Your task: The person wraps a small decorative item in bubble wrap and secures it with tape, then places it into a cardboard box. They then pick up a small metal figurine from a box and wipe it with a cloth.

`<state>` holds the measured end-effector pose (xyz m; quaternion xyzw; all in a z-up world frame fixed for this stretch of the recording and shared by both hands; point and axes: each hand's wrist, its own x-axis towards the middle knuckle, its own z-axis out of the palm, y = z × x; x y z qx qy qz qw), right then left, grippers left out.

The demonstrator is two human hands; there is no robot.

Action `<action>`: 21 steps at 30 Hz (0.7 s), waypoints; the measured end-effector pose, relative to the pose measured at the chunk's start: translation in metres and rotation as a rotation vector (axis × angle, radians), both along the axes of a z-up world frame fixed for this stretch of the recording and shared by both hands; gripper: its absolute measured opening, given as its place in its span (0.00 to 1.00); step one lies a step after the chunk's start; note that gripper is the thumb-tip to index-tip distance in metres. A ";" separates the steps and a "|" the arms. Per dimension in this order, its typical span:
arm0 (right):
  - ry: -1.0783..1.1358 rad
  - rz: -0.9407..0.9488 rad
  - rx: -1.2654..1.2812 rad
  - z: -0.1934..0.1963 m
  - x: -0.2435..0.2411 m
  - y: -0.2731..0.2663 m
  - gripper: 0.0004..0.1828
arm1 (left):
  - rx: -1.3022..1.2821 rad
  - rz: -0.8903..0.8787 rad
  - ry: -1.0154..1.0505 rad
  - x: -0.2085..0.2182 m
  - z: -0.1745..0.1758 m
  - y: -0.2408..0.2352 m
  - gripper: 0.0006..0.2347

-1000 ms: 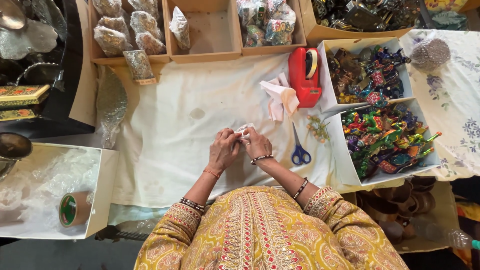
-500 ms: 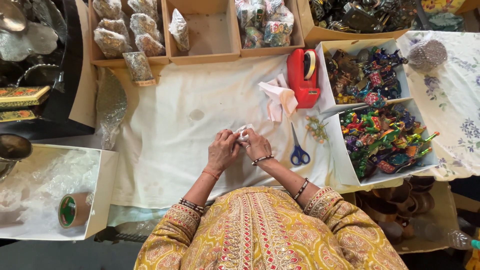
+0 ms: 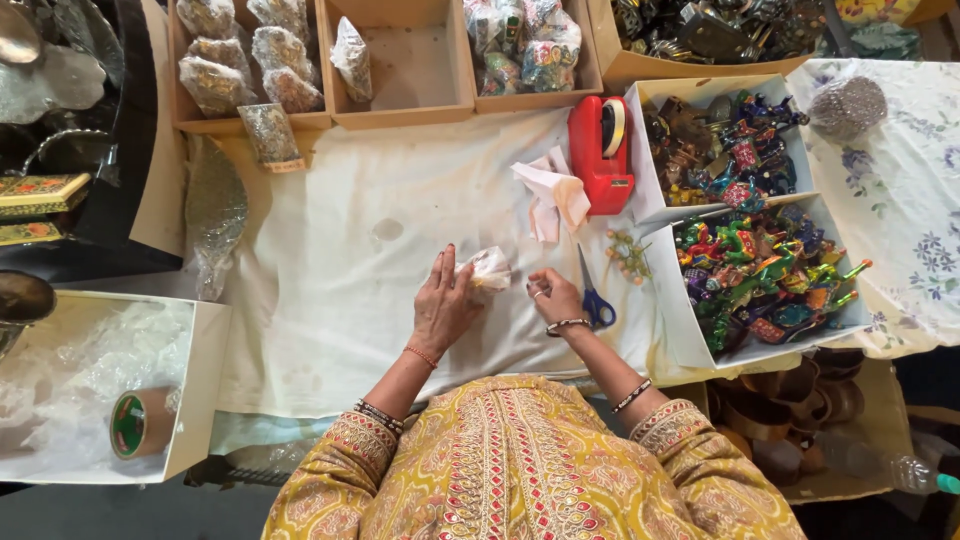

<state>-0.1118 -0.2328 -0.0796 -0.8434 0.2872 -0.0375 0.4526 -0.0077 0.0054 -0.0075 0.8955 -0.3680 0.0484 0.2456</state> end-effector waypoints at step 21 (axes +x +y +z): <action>0.146 0.162 0.327 0.011 0.009 -0.018 0.09 | 0.078 0.061 -0.090 -0.009 0.000 -0.016 0.28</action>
